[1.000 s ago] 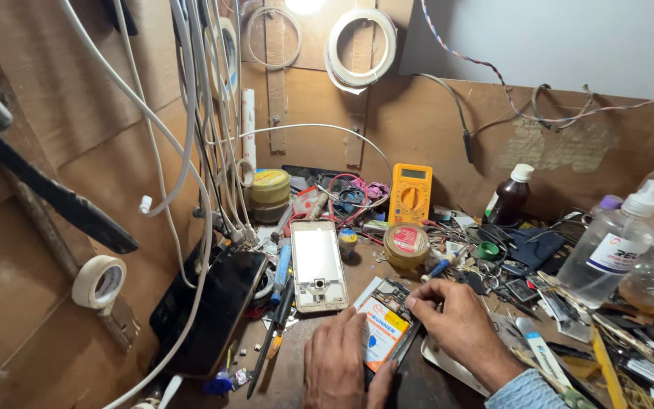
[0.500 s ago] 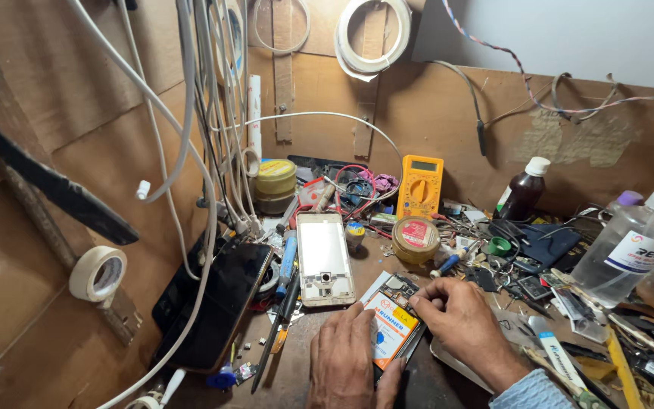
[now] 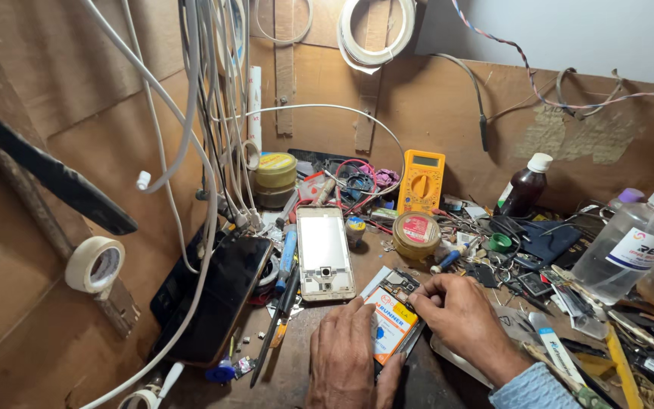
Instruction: The person disassembles a smartphone, removes the back cover and battery, and manipulates internal components on a cluttered workbench. They handle the motherboard and battery, then reposition the back cover and battery on the device.
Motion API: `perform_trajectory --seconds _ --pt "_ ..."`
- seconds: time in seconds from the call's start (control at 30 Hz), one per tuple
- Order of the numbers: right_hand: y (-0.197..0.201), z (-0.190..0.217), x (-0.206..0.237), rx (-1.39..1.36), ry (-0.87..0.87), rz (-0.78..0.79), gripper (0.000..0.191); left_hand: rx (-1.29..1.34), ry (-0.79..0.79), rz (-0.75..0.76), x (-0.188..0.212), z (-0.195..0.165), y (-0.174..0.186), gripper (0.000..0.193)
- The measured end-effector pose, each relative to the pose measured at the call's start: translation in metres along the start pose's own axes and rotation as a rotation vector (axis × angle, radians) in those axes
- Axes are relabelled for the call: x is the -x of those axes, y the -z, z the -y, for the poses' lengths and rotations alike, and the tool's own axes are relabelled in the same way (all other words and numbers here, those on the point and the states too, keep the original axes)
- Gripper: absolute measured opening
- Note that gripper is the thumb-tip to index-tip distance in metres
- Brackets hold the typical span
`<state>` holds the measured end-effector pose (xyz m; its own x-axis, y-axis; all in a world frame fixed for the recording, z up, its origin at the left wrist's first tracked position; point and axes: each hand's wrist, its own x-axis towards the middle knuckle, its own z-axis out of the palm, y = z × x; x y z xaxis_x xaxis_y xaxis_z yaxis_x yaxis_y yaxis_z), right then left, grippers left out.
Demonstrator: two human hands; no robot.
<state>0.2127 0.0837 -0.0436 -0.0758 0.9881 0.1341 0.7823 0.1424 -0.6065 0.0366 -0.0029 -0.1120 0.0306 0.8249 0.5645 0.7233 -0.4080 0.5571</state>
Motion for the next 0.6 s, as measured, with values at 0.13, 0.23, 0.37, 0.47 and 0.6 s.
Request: perform_trajectory --seconds 0.13,0.23,0.37,0.47,0.6 --pt "-0.001 -0.002 -0.003 0.016 -0.026 0.006 0.028 -0.023 -0.018 -0.003 0.0 0.0 0.002 0.081" --pt "-0.002 -0.003 -0.006 0.041 -0.071 0.012 0.029 -0.054 -0.069 -0.02 0.0 -0.004 0.003 0.08" --pt "-0.001 -0.004 -0.007 0.041 -0.086 0.023 0.03 -0.129 -0.273 -0.098 -0.007 -0.01 0.007 0.074" --pt "0.0 -0.005 -0.007 0.036 -0.087 0.028 0.031 0.085 -0.334 0.147 -0.014 -0.01 0.018 0.076" --pt "0.001 -0.006 -0.008 0.016 -0.093 0.032 0.029 0.056 -0.394 0.294 -0.026 -0.01 0.029 0.069"
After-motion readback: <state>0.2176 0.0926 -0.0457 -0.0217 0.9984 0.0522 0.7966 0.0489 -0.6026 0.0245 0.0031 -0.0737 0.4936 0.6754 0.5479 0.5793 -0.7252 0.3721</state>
